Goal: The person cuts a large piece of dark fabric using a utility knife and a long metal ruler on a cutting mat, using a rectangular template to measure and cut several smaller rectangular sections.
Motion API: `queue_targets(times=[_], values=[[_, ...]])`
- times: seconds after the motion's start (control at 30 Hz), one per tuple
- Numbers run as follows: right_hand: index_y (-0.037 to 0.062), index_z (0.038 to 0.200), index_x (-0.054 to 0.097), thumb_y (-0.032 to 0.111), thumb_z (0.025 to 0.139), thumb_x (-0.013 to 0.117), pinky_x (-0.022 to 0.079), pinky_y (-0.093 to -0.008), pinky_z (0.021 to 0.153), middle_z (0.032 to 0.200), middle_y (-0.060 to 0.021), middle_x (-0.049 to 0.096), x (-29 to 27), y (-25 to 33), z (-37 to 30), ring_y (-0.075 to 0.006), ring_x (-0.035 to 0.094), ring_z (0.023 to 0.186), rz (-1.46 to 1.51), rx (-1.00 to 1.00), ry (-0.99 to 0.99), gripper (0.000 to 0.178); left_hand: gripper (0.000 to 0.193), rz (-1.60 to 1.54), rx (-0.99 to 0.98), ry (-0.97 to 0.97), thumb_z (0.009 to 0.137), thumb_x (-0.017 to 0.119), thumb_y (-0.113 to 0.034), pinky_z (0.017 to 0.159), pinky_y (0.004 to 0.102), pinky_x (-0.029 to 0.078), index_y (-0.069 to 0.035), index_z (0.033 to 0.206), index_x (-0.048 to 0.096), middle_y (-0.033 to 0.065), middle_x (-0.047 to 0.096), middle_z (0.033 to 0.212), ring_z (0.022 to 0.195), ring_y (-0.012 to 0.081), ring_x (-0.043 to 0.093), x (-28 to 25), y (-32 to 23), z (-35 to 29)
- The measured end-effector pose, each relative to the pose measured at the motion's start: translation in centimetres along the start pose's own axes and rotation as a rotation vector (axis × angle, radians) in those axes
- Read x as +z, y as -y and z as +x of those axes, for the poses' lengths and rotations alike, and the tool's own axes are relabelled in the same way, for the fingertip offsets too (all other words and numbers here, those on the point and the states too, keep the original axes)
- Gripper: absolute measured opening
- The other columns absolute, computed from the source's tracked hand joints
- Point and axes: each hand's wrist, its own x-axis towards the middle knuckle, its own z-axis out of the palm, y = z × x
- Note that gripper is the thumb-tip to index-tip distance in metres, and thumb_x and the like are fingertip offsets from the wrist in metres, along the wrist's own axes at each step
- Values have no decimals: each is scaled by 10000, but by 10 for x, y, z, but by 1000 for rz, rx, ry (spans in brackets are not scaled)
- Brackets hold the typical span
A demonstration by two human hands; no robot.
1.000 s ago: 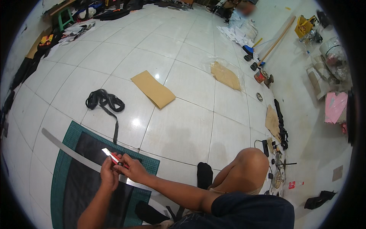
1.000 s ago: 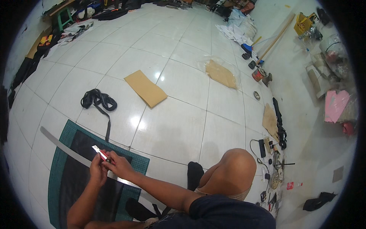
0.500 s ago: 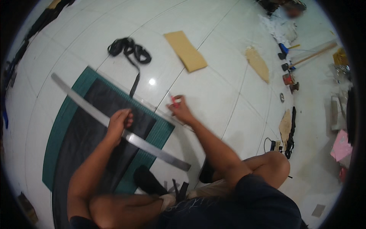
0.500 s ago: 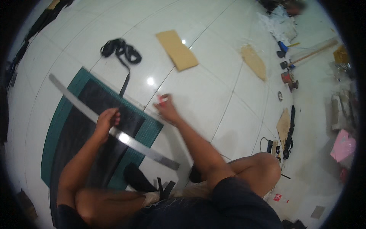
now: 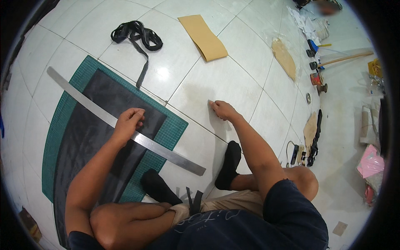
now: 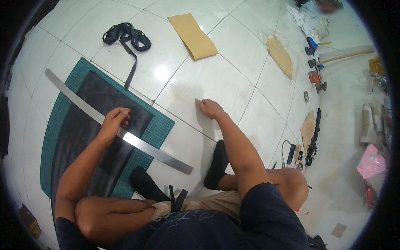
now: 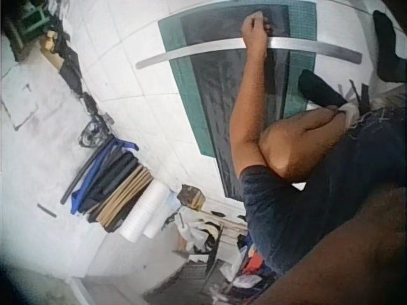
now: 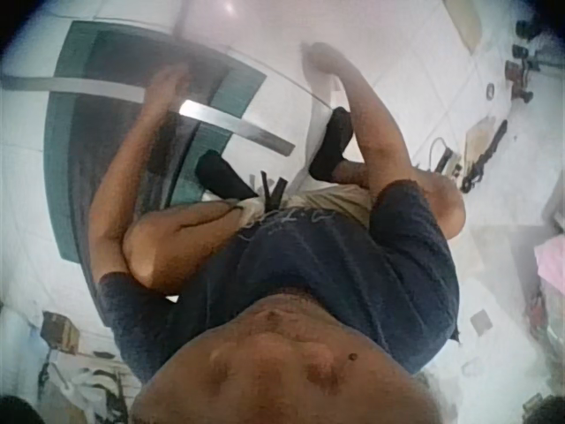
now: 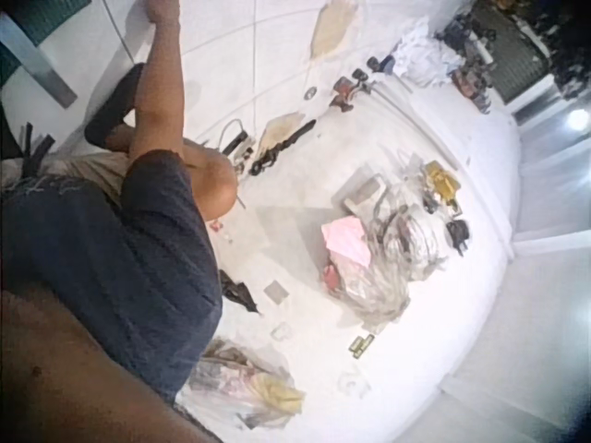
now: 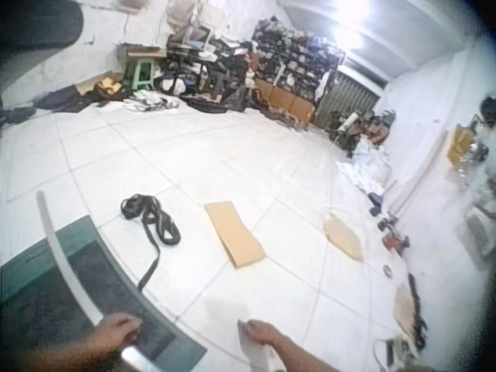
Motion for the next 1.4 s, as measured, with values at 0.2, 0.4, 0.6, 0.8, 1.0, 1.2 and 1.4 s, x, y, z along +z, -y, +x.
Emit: queue_targets(times=[0.2,0.4,0.6,0.8,1.0,1.2,1.4], values=[[49,1185,701,620,1002,345,488,-449,992,1222,-183,688,6,-3,-1,-367,635,1159,-269,-62,-156,698,292,32,-11,-6,1022,576,-263,787,269,486,-42,1183,677,21,648,985,848,113,581,3,4,2],[68,1170,709,636,999,344,497,-437,977,1209,-170,694,11,-4,-3,-344,642,1150,-240,-50,-188,696,284,94,63,-28,996,615,-239,741,245,482,-9,1144,690,10,652,919,795,99,581,7,3,5],[65,1186,706,634,1000,360,528,-457,894,1114,-170,723,7,-16,9,-348,685,1027,-274,-116,-153,691,286,204,155,-32,996,615,-236,756,261,491,-3,1147,683,27,655,942,818,113,592,8,-6,6],[26,1032,671,590,977,467,506,-468,906,1012,-224,706,28,-25,13,-400,655,1024,181,-28,-301,602,294,280,267,-100,970,632,-227,770,298,505,17,1121,694,69,695,930,828,149,626,-3,9,4],[68,1014,633,263,870,649,529,-502,823,974,-201,702,54,20,8,-396,671,952,94,-135,-663,244,274,345,288,-53,960,647,-206,834,312,513,20,1106,696,114,717,998,921,185,661,-1,-1,5],[53,1068,610,236,799,702,541,-518,835,989,-249,698,51,7,23,-402,684,967,279,-16,-585,338,249,416,369,-20,907,706,-169,798,323,521,17,1072,703,104,706,956,865,179,655,20,9,10],[14,1023,634,254,799,717,503,-480,896,1013,-200,704,81,50,-23,-366,660,986,-169,-740,310,338,210,488,434,-120,889,700,-159,776,360,534,13,1008,703,150,695,949,849,252,682,-10,5,14]])
